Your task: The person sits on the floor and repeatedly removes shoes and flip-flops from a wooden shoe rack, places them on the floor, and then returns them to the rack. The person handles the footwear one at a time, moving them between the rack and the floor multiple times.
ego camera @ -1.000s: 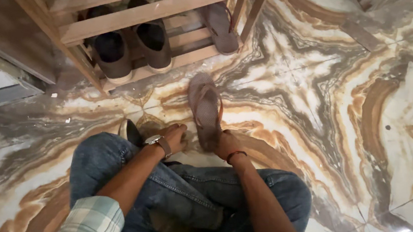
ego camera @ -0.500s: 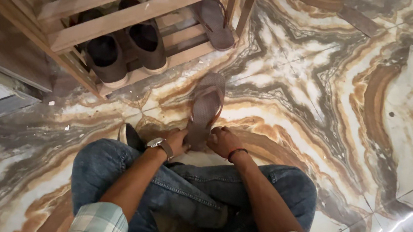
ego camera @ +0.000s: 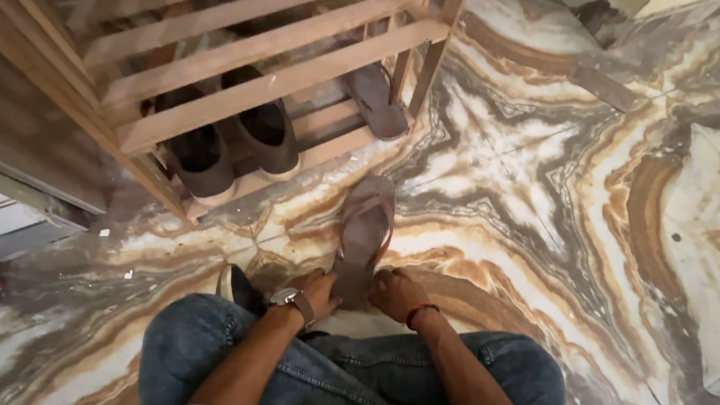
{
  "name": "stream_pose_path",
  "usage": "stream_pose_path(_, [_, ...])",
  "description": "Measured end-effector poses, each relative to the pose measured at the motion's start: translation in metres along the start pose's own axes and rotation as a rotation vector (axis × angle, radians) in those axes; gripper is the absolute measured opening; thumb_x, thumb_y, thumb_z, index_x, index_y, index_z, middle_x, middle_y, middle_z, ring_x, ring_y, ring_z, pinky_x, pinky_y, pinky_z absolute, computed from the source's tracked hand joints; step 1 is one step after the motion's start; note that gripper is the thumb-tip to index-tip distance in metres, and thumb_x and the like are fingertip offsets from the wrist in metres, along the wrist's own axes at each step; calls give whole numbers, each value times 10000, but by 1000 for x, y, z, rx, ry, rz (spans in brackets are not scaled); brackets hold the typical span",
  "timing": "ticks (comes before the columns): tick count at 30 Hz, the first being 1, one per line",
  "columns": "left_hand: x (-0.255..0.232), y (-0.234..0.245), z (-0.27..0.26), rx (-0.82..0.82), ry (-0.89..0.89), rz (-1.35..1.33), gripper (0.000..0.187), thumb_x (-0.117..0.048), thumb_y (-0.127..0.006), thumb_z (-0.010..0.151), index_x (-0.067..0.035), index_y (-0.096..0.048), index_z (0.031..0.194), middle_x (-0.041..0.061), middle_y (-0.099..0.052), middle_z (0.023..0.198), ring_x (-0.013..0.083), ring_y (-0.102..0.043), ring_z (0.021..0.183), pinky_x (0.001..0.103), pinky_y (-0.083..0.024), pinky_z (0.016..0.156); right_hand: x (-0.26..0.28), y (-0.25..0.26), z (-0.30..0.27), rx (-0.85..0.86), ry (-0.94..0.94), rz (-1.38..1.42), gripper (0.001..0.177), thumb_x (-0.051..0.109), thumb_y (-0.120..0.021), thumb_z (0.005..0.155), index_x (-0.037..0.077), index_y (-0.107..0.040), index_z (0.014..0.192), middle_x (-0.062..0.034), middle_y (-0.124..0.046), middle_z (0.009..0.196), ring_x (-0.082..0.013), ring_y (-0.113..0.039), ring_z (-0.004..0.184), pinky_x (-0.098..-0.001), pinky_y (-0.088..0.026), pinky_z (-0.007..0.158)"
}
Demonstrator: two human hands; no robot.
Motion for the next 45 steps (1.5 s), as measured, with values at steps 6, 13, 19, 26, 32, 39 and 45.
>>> stream_pose_path(6, [-19,21,-10,-3,-22,-39,558,-364,-773,822,-104,-576,1275,216,-496,1385,428,-550,1232,509,-494,994,6,12,-3,32,-46,72,495,417,-720,843,87,-648,1204,-199,-682,1188,-393,-622,1154,-469,-525,969])
stream_pose_path(13, [-16,18,-15,43,-6,12,577,-387,-751,846,-110,-563,1316,204,-497,1379,437,-549,1229,541,-479,1010,-16,-14,3,14,-55,73,558,427,-735,822,70,-642,1241,-197,-682,1198,-385,-603,1183,-471,-510,977])
stream_pose_path(19, [1,-16,7,-52,-103,-117,615,-280,-778,813,-64,-550,1341,262,-513,1306,460,-529,1216,501,-477,1034,-16,-37,12,10,186,-122,395,359,-677,910,61,-694,1170,-186,-699,1187,-400,-630,1116,-482,-516,963])
stream_pose_path(26, [20,-37,28,-77,-120,-178,580,-229,-813,806,-14,-555,1279,295,-490,1305,481,-505,1208,502,-467,1023,-8,-14,10,-76,201,39,382,352,-729,839,48,-732,1069,-179,-691,1184,-415,-598,1105,-479,-484,948])
stream_pose_path(32, [13,-28,24,-134,-105,-70,568,-271,-826,793,-37,-571,1242,272,-533,1265,474,-533,1177,531,-469,995,13,-36,3,-14,530,-525,283,320,-644,959,81,-736,1079,-126,-720,1117,-331,-653,1075,-472,-508,920])
stream_pose_path(39, [-8,6,2,21,-20,-31,531,-322,-784,832,-87,-569,1257,225,-528,1319,447,-545,1205,539,-481,992,4,-23,6,-40,358,-218,281,336,-662,907,100,-746,1034,-152,-703,1137,-369,-638,1046,-447,-507,948])
stream_pose_path(45, [-23,33,-20,121,23,16,520,-372,-725,887,-104,-554,1298,188,-507,1397,427,-579,1222,533,-501,987,10,11,3,-18,10,126,411,404,-730,853,110,-709,1140,-180,-682,1193,-403,-612,1127,-475,-505,961])
Point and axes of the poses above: each hand's wrist, its own z-axis towards the middle knuckle, its own y-axis out of the back of the hand, x = y × z, the point moved 8 cm from there along z, towards the middle knuckle
